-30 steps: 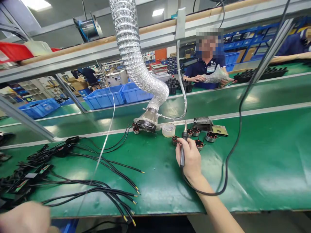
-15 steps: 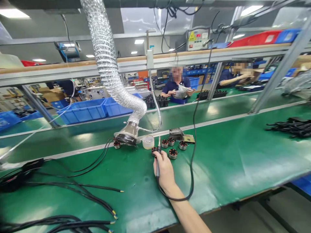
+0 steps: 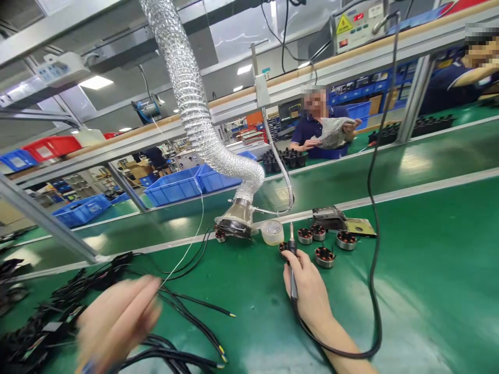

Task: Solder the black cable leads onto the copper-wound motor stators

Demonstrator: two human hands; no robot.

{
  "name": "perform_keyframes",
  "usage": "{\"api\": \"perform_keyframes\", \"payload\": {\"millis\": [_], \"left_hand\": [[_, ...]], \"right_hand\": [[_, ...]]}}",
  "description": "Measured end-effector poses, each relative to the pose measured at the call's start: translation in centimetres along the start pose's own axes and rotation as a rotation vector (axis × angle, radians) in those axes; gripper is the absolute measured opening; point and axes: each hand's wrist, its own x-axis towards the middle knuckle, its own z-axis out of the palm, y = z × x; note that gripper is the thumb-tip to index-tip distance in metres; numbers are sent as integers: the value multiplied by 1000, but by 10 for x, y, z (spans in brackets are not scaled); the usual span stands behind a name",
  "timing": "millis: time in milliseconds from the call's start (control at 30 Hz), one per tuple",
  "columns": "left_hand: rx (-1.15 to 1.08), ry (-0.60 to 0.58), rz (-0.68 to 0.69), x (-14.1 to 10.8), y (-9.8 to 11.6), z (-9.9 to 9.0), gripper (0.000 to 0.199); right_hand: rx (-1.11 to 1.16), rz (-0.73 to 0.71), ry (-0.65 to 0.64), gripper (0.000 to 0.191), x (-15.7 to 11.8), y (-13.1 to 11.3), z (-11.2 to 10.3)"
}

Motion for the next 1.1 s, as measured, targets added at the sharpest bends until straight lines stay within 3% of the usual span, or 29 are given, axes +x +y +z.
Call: {"api": "perform_keyframes", "payload": {"millis": [133,233,367,533,633,767,933,1100], "left_hand": [[273,-355,-170,100,-49,75,39],[257,-548,-290,156,-83,123,36],[187,-660,-353,191,-111,172,30],[27,-806,-368,199,-128,220,34],[-69,-834,-360,195,-138,237,34],[-183,-798,-358,187,-149,246,27],[-306,-729,-393,179,-152,245,24],[-427,-622,-464,171,-140,235,18]], "right_hand": [[8,-18,21,30,4,-2,0],[38,-57,35,29,6,-2,3],[75,-100,24,27,6,1,6],[76,-90,72,28,8,6,7],[25,-81,107,31,12,8,6],[-40,-63,119,42,13,8,5],[-107,-41,81,52,12,7,4],[-126,-6,36,48,11,3,4]]}}
